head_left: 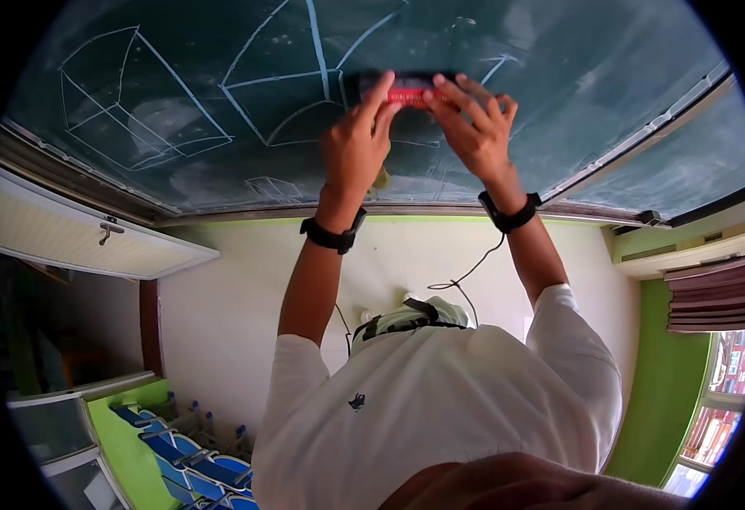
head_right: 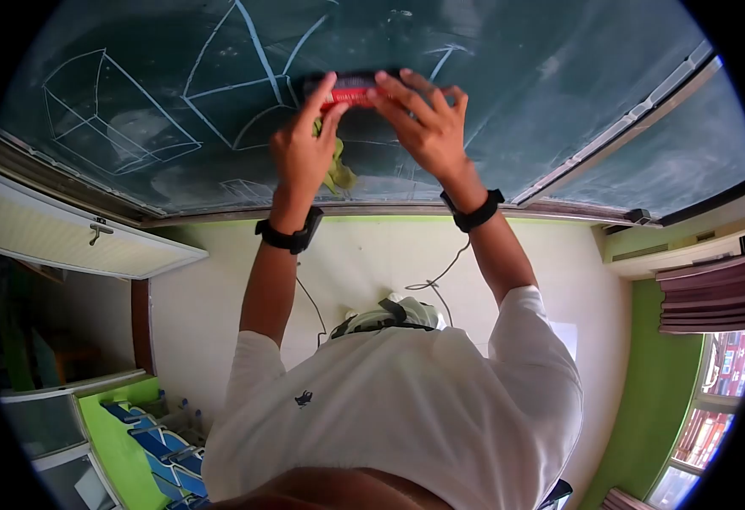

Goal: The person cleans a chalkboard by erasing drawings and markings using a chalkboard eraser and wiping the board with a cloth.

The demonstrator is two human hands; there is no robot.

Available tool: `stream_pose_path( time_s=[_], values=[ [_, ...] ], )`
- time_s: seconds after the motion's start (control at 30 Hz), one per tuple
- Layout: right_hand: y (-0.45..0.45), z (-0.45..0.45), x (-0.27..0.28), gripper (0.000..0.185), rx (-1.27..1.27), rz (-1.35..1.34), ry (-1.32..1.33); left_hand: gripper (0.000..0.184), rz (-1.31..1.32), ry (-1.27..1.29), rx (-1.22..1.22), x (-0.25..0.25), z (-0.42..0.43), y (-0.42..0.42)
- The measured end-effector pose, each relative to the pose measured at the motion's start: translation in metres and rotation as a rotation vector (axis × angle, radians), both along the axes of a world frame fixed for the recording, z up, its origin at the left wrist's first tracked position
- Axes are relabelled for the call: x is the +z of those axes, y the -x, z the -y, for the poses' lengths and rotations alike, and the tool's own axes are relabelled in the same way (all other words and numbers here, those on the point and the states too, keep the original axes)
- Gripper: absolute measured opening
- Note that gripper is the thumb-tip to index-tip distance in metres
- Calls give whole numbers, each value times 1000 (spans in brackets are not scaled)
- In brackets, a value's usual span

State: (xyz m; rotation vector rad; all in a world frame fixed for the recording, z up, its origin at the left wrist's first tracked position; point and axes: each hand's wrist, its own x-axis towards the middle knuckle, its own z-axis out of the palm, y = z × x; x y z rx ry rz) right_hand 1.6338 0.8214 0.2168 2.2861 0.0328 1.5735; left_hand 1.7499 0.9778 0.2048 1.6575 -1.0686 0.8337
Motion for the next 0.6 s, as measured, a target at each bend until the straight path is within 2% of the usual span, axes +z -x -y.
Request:
stream_pose_path(
  time_s=[0.03,0.17,0.2,0.3,0.33,0.37,0.43,0.6],
  values=[
    [-9,1,28,38,24,67,-5,41,64,79,-9,31,2,-8],
    [-15,-31,138,38,65,152,-45,35,-54,171,-104,157,-13,4],
    [-24,-28,148,39,157,185,-66,34,-116,77,-113,171,-20,-2],
    [-29,-44,143,41,99,152,-149,39,-87,22,-128,176,-32,-8],
    [-33,-39,131,41,103,154,-147,37,-93,-71,6,155,-30,-28],
    [-39,-30,108,41,128,169,-114,37,-69,-68,-16,134,-30,-35],
    [-41,-18,61,41,163,151,-106,39,-297,-56,-144,98,-30,-20],
    [-1,-2,-77,39,48,-12,-118,34,-457,-151,-136,-41,-4,11]
  ],
)
